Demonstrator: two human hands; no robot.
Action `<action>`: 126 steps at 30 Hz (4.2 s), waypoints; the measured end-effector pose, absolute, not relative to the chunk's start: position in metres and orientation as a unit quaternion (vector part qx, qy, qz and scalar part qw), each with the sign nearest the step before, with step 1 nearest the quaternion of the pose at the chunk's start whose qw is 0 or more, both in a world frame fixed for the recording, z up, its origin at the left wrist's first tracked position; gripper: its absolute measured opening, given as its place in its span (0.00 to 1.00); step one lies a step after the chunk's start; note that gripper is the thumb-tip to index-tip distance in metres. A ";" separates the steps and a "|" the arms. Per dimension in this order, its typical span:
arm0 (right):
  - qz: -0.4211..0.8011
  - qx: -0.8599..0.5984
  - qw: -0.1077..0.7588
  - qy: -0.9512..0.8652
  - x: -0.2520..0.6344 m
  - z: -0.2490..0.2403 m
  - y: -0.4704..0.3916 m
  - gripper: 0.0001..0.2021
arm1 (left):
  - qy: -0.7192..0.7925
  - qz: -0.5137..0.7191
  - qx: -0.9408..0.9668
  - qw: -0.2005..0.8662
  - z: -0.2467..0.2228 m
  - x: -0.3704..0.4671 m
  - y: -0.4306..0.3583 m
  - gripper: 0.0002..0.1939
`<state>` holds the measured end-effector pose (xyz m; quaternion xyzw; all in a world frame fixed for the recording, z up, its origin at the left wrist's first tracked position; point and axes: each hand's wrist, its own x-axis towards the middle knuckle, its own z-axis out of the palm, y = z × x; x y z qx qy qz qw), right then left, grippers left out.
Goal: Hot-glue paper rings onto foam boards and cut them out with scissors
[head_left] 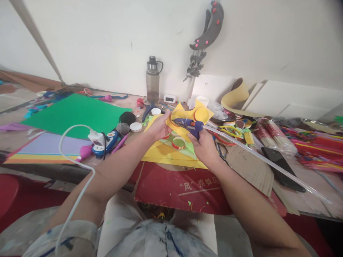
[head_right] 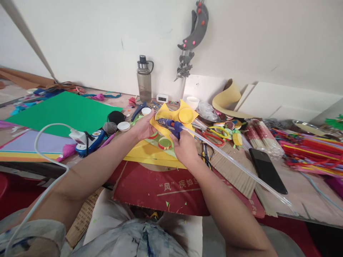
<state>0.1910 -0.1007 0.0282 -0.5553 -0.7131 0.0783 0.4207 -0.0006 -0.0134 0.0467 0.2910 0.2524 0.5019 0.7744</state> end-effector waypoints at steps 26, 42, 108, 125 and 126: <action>0.053 -0.573 0.450 -0.683 0.192 0.024 -0.098 0.20 | 0.250 0.436 0.320 0.803 0.048 0.003 -0.015 0.29; 0.021 -0.565 0.417 -0.712 0.183 0.022 -0.102 0.23 | 0.259 0.449 0.304 0.799 0.051 0.009 -0.024 0.30; -0.033 -0.584 0.433 -0.686 0.194 0.019 -0.097 0.24 | 0.251 0.571 0.271 0.733 0.056 0.009 -0.040 0.06; -0.018 -0.558 0.459 -0.691 0.189 0.019 -0.101 0.18 | 0.240 0.550 0.252 0.759 0.051 0.015 -0.037 0.17; -0.021 -0.563 0.460 -0.686 0.190 0.019 -0.100 0.18 | 0.241 0.550 0.256 0.757 0.051 0.015 -0.037 0.17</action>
